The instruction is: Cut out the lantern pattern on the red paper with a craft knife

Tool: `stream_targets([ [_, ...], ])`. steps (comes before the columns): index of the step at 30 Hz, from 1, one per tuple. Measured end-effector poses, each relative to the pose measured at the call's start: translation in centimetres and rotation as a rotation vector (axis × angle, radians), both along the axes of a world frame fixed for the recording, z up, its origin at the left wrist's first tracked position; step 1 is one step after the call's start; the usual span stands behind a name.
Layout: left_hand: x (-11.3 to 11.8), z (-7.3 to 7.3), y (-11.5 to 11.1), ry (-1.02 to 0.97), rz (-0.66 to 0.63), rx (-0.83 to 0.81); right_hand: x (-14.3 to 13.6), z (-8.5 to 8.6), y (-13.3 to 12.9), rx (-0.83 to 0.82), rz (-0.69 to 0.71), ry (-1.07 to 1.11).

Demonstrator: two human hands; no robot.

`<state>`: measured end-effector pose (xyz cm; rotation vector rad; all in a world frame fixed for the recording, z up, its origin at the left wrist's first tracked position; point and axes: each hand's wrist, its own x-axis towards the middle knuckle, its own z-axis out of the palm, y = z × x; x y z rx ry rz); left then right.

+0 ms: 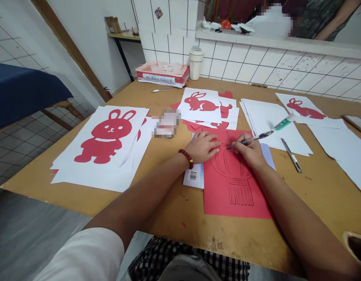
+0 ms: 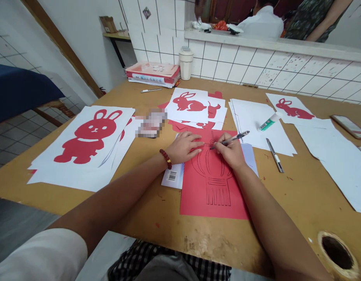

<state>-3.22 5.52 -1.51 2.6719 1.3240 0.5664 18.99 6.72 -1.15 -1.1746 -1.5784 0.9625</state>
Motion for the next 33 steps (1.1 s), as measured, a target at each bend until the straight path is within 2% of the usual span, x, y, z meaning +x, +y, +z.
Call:
stream_targets([
  [33, -0.06, 0.08, -0.15, 0.023, 0.012, 0.015, 0.18, 0.14, -0.2, -0.007, 0.096, 0.018],
])
